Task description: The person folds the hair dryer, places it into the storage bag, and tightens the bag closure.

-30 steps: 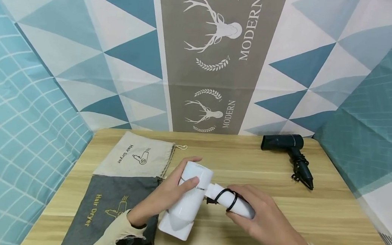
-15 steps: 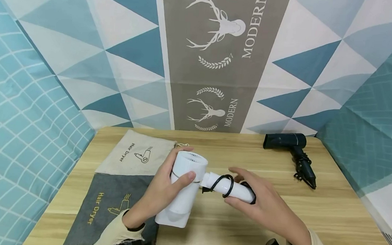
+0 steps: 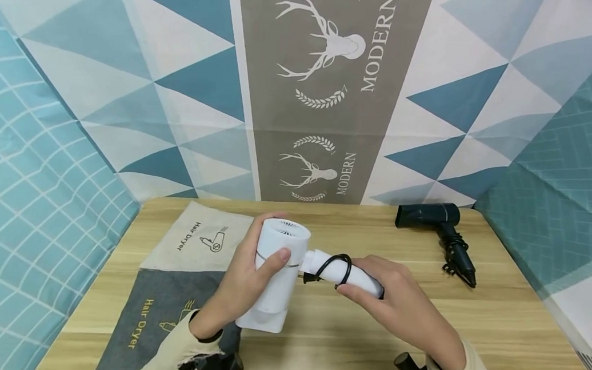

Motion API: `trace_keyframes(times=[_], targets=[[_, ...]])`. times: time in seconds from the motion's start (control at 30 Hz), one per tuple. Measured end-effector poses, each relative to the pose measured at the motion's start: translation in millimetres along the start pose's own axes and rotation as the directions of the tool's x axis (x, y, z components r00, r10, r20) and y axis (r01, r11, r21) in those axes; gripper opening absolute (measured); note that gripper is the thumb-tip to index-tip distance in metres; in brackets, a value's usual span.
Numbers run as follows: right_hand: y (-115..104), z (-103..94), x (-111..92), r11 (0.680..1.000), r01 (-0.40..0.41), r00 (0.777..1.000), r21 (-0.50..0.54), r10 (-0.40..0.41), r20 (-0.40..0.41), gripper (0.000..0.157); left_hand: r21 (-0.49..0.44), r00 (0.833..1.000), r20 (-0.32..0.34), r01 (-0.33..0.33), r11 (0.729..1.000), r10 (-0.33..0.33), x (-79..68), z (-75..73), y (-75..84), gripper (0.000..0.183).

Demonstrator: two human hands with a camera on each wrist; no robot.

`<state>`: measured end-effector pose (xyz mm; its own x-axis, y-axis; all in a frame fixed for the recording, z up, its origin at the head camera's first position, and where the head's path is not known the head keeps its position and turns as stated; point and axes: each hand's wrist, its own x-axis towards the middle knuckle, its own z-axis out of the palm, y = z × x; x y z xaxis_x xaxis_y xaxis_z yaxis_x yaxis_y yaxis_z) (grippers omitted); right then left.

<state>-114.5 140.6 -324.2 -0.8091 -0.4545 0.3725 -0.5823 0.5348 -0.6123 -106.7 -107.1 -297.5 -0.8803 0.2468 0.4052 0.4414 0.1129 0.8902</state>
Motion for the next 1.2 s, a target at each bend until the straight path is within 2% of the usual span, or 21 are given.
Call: trace_keyframes(times=[0.2, 0.3, 0.5, 0.77, 1.07, 1.2], targets=[[-1.4, 5.8, 0.8, 0.999, 0.029, 0.999, -0.031, -0.03, -0.042, 0.013, 0.05, 0.999, -0.031, -0.036, 0.998, 0.037, 3.0, -3.9, -16.6, 0.049], [-2.4, 8.5, 1.4, 0.998, 0.038, 0.997, -0.046, -0.041, -0.071, 0.015, 0.068, 0.997, -0.051, -0.049, 0.996, 0.053, 2.8, -6.2, -24.3, 0.051], [-4.2, 11.3, 2.4, 0.995, 0.054, 0.991, -0.079, -0.062, -0.116, 0.023, 0.061, 0.995, -0.073, -0.06, 0.996, 0.065, 3.6, -7.3, -24.2, 0.05], [-6.0, 12.6, -0.3, 0.995, 0.036, 0.988, -0.095, -0.049, -0.145, 0.025, 0.056, 0.995, -0.084, -0.048, 0.997, 0.053, 2.3, -5.3, -21.5, 0.048], [-12.8, 20.6, -1.6, 0.999, 0.017, 0.982, -0.047, -0.026, -0.186, 0.03, 0.083, 0.991, -0.115, -0.065, 0.994, 0.074, -1.1, -8.7, -18.3, 0.046], [-14.8, 25.5, -0.9, 1.0, 0.017, 0.981, -0.02, -0.021, -0.194, 0.032, 0.083, 0.99, -0.128, -0.049, 0.995, 0.059, -4.9, -11.7, -19.5, 0.046]])
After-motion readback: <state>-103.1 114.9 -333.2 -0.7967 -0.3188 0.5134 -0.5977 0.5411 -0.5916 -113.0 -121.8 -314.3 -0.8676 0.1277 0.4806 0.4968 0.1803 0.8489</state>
